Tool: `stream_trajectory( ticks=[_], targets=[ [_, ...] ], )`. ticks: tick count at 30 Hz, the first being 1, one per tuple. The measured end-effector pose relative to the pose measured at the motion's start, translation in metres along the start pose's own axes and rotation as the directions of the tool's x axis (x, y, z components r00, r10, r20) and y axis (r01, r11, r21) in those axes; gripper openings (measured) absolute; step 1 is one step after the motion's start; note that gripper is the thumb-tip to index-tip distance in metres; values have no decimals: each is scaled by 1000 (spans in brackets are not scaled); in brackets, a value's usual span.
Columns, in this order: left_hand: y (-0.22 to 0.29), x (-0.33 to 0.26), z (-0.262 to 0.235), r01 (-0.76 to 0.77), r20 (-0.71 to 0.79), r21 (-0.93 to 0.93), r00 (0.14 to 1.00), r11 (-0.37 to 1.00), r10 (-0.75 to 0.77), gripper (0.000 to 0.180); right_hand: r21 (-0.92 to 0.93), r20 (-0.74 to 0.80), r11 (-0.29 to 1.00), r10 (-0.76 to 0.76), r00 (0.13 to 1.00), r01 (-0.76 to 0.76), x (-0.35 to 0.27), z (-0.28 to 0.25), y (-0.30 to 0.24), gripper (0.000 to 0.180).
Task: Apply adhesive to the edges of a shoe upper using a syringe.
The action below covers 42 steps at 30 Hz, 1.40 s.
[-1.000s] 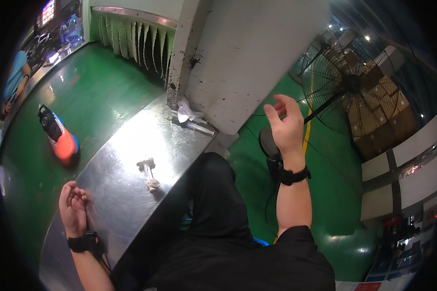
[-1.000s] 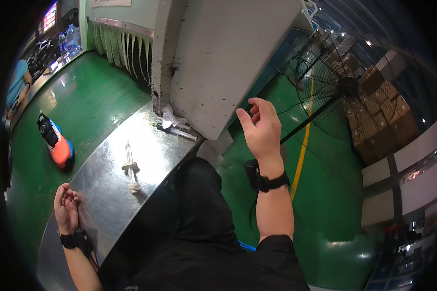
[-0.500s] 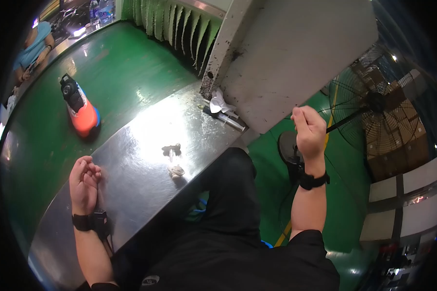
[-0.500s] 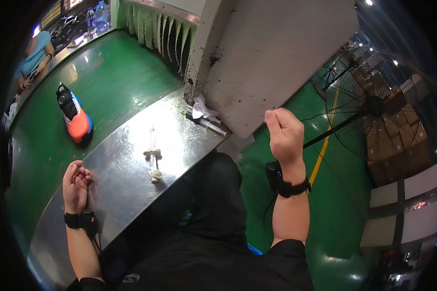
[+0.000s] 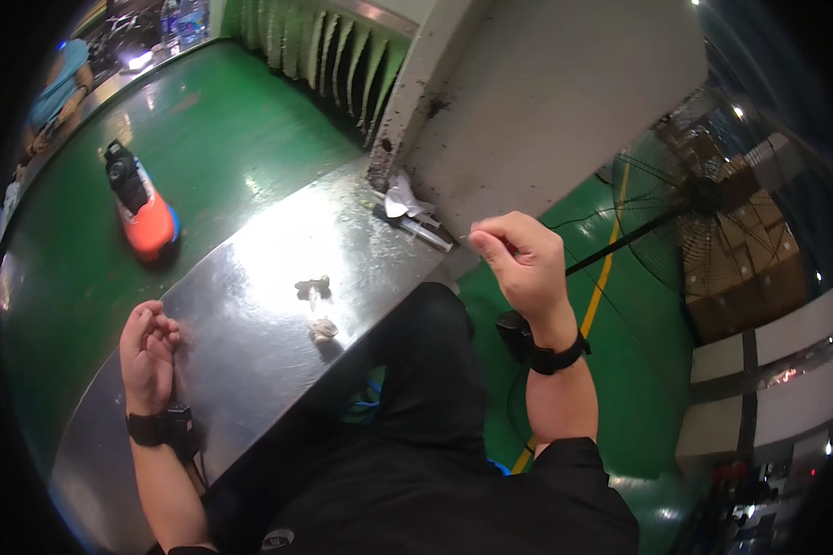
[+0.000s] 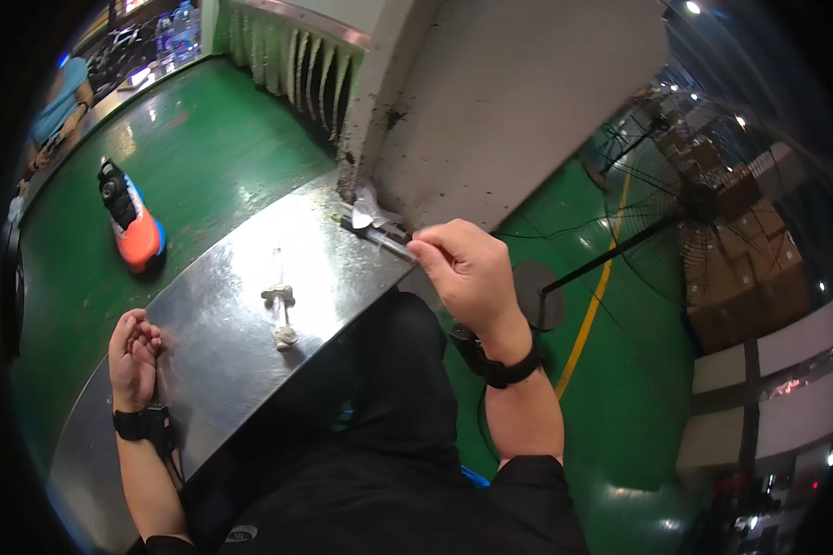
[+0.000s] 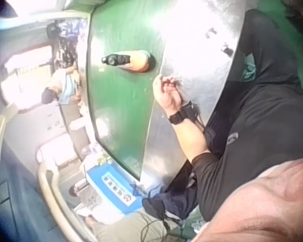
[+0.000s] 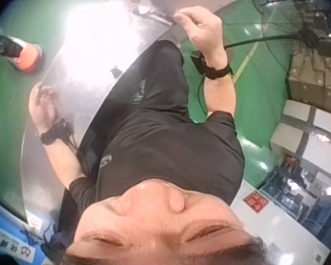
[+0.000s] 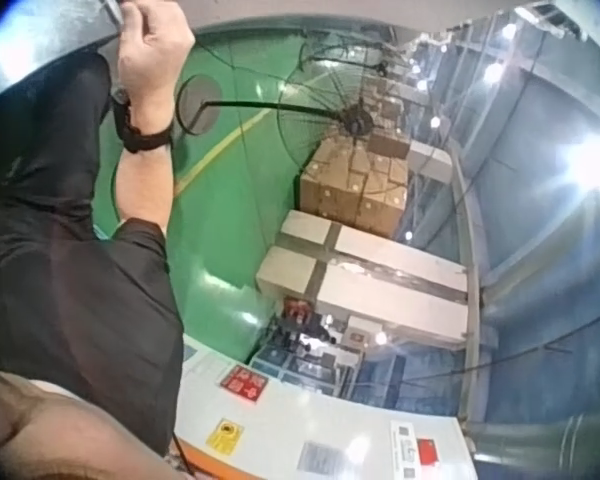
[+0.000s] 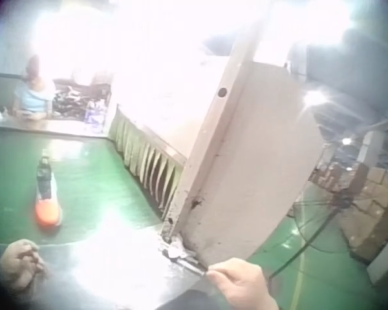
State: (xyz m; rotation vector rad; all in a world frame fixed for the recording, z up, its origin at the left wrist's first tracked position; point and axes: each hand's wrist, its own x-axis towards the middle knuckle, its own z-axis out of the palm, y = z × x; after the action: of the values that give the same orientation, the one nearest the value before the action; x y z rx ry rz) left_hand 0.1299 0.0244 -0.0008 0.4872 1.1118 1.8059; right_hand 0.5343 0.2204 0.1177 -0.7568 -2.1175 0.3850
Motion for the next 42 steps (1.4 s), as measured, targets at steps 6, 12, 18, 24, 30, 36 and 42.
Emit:
stream_trajectory(
  ticks=[6, 12, 18, 24, 30, 36, 42],
  targets=[
    [-1, -1, -16, -17, -48, 1, 999, 1000, 17, 21, -91, -300, 993, 42, 953, -72, -3, -17, 12, 7],
    [-4, 5, -16, 5, 4, 1, 1000, 1000, -5, 22, -590, -352, 767, 37, 935, -253, 1, -56, 43, 41],
    [-7, 5, -21, -4, -35, -12, 999, 1000, 3, 22, -661, -307, 699, 81, 948, -274, 12, -45, 51, 33],
    [-2, 1, -15, -14, -13, 12, 1000, 1000, 15, 21, -345, -204, 935, 3, 979, -75, 2, -41, 41, 23],
    [0, 0, -4, -21, 12, 74, 1000, 997, 20, 19, 344, 105, 933, 75, 992, -107, 17, 7, -36, 4],
    [3, -3, -6, 5, -30, 25, 1000, 1000, -4, 18, 151, 288, 971, -222, 932, 185, 46, 51, -32, 35],
    [5, -5, -7, 25, -45, 43, 999, 999, -23, 16, 80, 518, 963, -260, 815, 257, 20, 118, -48, 35]
  ],
)
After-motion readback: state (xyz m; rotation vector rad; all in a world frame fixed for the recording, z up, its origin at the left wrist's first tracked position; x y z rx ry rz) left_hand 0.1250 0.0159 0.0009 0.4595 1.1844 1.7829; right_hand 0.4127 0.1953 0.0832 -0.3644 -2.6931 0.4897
